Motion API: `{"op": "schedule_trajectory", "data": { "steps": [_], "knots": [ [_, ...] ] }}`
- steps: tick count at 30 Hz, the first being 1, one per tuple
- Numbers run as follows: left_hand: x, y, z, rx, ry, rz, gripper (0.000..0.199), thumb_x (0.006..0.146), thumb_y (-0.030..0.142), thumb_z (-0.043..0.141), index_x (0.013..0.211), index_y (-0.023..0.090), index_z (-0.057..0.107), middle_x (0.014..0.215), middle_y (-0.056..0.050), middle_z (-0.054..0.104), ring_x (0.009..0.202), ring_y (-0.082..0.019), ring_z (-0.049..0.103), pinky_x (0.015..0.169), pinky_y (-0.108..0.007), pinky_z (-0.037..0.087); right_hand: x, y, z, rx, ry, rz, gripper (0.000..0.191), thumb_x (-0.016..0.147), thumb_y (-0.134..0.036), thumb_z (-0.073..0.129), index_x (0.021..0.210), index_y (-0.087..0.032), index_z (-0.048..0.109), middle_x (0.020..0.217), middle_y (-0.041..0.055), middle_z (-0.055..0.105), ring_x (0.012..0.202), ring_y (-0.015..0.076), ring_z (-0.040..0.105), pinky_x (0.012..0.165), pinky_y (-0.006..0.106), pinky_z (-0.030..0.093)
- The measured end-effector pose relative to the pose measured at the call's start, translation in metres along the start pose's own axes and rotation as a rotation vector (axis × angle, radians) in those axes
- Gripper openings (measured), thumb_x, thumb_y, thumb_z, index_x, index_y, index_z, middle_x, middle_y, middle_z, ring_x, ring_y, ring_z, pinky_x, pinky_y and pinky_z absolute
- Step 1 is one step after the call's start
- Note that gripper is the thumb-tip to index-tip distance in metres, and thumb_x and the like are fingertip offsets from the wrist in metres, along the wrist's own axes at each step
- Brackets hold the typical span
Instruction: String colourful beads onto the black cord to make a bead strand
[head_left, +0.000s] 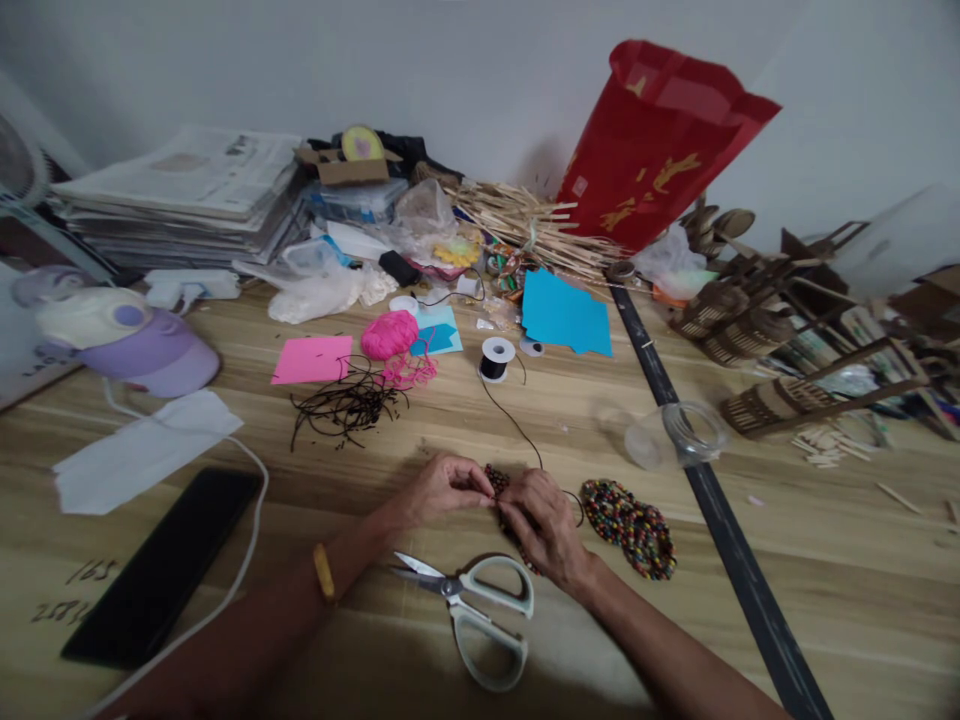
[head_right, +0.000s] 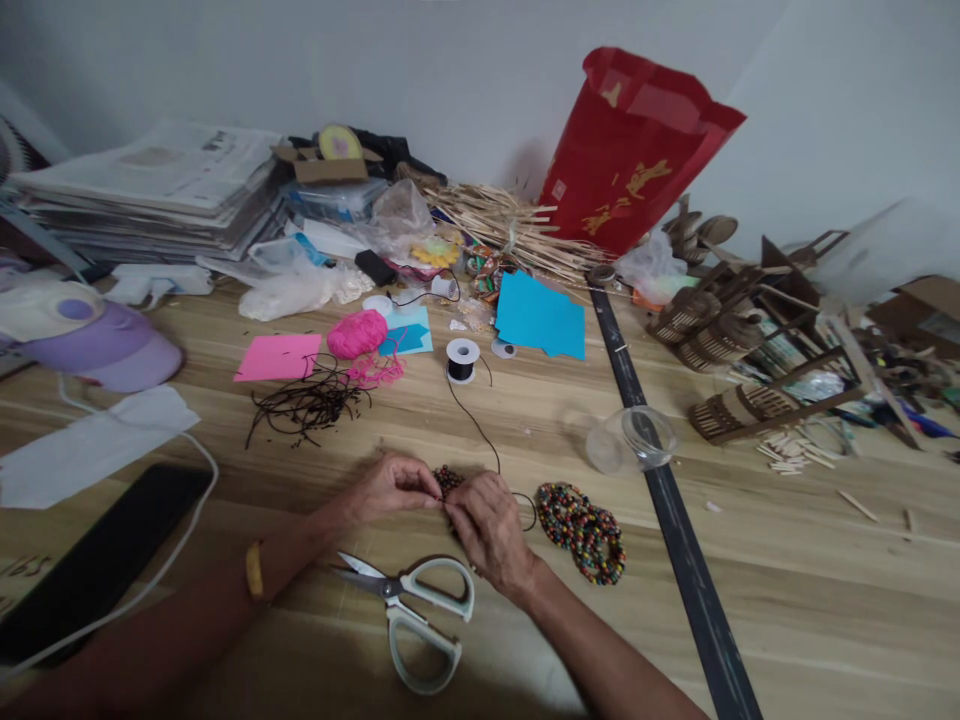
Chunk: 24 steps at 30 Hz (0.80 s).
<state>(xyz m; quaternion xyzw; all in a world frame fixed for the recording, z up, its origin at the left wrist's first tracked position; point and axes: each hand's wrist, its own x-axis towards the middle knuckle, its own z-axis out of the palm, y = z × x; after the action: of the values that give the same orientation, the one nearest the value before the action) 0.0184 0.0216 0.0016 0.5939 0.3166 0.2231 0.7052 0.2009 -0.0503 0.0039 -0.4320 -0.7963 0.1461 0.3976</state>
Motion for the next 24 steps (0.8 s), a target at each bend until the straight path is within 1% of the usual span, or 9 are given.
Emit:
{"op": "schedule_trajectory", "data": {
  "steps": [7, 12, 24],
  "knots": [
    [-0.0001, -0.0013, -0.0004, 0.01, -0.013, 0.015, 0.023, 0.063, 0.03, 0.076, 0.073, 0.011, 0.069, 0.072, -0.005, 0.069, 0.067, -0.012, 0.06, 0.066, -0.022, 0.045, -0.0011, 0.0018, 0.0002, -0.007, -0.005, -0.003, 0.012, 0.092, -0.02, 0.047, 0.087, -0.02, 0.059, 0.077, 0.005, 0.062, 0.075, 0.019, 0.054, 0.071, 0.034, 0.044],
    [0.0006, -0.0052, -0.0015, 0.027, -0.017, 0.029, 0.023, 0.064, 0.031, 0.075, 0.075, 0.011, 0.069, 0.073, -0.005, 0.07, 0.068, -0.013, 0.061, 0.068, -0.023, 0.046, -0.0017, 0.0031, 0.0015, -0.006, 0.014, -0.015, 0.013, 0.092, -0.02, 0.047, 0.087, -0.02, 0.059, 0.077, 0.005, 0.062, 0.074, 0.0185, 0.055, 0.07, 0.033, 0.044],
    [-0.0008, -0.0028, -0.0009, 0.03, -0.028, -0.002, 0.023, 0.065, 0.03, 0.074, 0.075, 0.011, 0.069, 0.075, -0.006, 0.07, 0.069, -0.014, 0.061, 0.068, -0.024, 0.045, -0.0019, 0.0041, 0.0004, 0.015, -0.019, -0.027, 0.012, 0.092, -0.018, 0.048, 0.089, -0.019, 0.059, 0.08, 0.0056, 0.063, 0.076, 0.0187, 0.054, 0.072, 0.034, 0.044]
  ]
}}
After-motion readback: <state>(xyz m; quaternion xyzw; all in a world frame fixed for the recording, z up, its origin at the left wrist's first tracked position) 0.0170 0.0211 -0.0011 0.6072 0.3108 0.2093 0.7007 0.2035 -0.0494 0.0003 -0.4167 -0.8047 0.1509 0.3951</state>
